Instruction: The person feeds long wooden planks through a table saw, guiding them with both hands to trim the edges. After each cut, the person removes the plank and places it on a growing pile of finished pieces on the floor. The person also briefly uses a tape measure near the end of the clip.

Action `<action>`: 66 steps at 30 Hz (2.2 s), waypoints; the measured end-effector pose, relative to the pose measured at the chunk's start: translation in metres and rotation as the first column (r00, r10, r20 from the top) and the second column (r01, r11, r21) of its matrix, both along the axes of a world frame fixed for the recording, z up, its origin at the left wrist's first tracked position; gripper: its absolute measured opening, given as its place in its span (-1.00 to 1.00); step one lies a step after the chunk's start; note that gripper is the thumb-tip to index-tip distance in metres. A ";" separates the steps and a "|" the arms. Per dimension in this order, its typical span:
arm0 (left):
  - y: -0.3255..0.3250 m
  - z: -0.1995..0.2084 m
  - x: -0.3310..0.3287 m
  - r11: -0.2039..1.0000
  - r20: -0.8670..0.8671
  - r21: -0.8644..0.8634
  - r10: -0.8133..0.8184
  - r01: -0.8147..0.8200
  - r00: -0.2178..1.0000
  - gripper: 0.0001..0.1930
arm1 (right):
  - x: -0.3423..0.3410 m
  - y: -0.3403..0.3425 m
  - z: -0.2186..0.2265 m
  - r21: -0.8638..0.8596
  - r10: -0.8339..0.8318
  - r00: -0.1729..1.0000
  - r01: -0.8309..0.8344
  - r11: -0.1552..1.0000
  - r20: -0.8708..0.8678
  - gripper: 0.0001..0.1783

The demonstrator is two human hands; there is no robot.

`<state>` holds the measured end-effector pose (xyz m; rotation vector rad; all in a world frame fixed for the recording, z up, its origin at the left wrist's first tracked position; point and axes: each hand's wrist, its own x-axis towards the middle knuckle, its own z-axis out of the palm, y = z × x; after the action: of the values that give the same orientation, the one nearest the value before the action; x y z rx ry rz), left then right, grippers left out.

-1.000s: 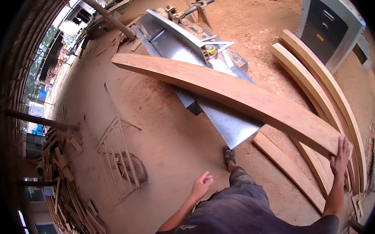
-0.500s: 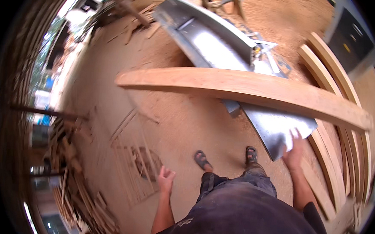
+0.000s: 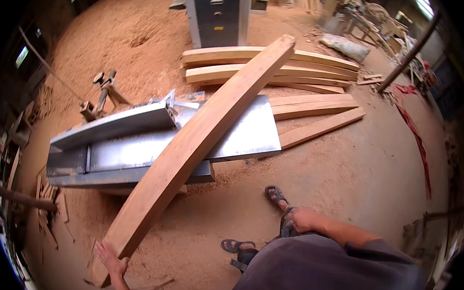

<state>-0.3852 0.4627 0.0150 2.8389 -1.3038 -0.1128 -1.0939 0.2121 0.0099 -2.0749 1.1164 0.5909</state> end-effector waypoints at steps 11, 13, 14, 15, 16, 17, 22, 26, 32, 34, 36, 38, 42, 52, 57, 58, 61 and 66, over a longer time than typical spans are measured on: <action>0.054 -0.042 0.056 0.989 -0.026 -0.018 -0.147 0.147 0.989 0.27 | 0.067 0.078 -0.037 0.112 0.160 0.987 -0.157 0.981 -0.018 -0.30; 0.063 -0.012 -0.015 0.987 -0.037 -0.011 -0.160 0.160 0.986 0.29 | 0.096 0.081 -0.061 0.148 0.065 0.988 -0.086 0.985 0.142 -0.33; 0.065 0.015 -0.057 0.984 -0.049 -0.011 -0.181 0.180 0.982 0.29 | 0.110 0.081 -0.076 0.208 -0.032 0.968 -0.021 0.978 0.248 -0.34; 0.073 0.034 -0.093 0.982 -0.052 -0.010 -0.187 0.187 0.981 0.28 | 0.131 0.077 -0.081 0.348 -0.181 0.940 0.074 0.935 0.288 -0.38; 0.084 0.045 -0.128 0.984 -0.059 -0.005 -0.179 0.179 0.982 0.28 | 0.151 0.072 -0.086 0.485 -0.320 0.897 0.143 0.863 0.306 -0.41; 0.089 0.051 -0.166 0.983 -0.075 0.003 -0.183 0.184 0.980 0.28 | 0.162 0.069 -0.107 0.668 -0.485 0.834 0.206 0.715 0.262 -0.40; 0.119 0.055 -0.340 0.996 -0.127 0.020 -0.079 0.082 0.989 0.27 | 0.195 0.079 -0.120 0.926 -0.892 0.355 0.345 -0.152 -0.278 -0.27; 0.123 0.034 -0.463 0.995 -0.083 -0.020 0.095 -0.097 0.992 0.26 | 0.153 0.079 -0.092 0.944 -0.831 0.454 0.086 -0.317 -0.320 -0.08; 0.085 0.029 -0.619 0.944 -0.102 -0.099 0.306 -0.315 0.947 0.28 | 0.069 0.046 -0.073 0.966 -0.808 0.537 0.215 -0.147 -0.243 -0.19; 0.073 0.033 -0.668 0.944 -0.088 -0.084 0.312 -0.319 0.946 0.28 | 0.039 0.031 -0.076 0.974 -0.786 0.588 0.213 -0.078 -0.192 -0.16; 0.064 0.034 -0.712 0.954 -0.079 -0.108 0.271 -0.278 0.959 0.29 | 0.008 0.014 -0.080 0.979 -0.772 0.622 0.203 -0.004 -0.132 -0.17; 0.056 0.049 -0.761 0.942 -0.142 -0.024 0.328 -0.335 0.934 0.28 | -0.019 -0.004 -0.075 0.976 -0.752 0.655 0.205 0.079 -0.077 -0.19; 0.030 0.058 -0.834 0.911 -0.300 0.042 0.404 -0.411 0.864 0.30 | -0.068 -0.041 -0.073 0.958 -0.752 0.659 0.229 0.175 -0.020 -0.32; -0.067 0.064 -0.919 0.628 -0.963 -0.254 -0.090 -0.736 0.256 -0.07 | -0.192 -0.112 -0.026 0.702 -0.518 0.654 -0.028 0.711 0.551 -0.17; -0.128 0.036 -0.994 0.451 -0.960 -0.183 -0.272 -0.874 0.060 -0.14 | -0.348 -0.077 -0.030 0.763 -0.498 0.667 -0.168 0.624 0.554 0.15; -0.136 0.024 -1.010 0.411 -0.957 -0.160 -0.288 -0.897 0.039 -0.15 | -0.385 -0.079 -0.017 0.839 -0.529 0.715 -0.149 0.523 0.457 0.20; -0.176 -0.004 -1.049 0.332 -0.945 -0.134 -0.327 -0.934 0.019 -0.13 | -0.480 -0.095 -0.021 0.745 -0.453 0.714 -0.144 0.651 0.534 0.27; -0.232 -0.014 -1.091 0.264 -0.923 -0.069 -0.383 -0.962 -0.039 -0.21 | -0.604 -0.156 0.001 0.784 -0.157 0.939 -0.155 0.601 0.306 0.39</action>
<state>-1.4764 0.2304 0.0014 1.1371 0.1745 -0.8429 -1.6981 0.0562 0.0111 -1.2870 0.4732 0.5536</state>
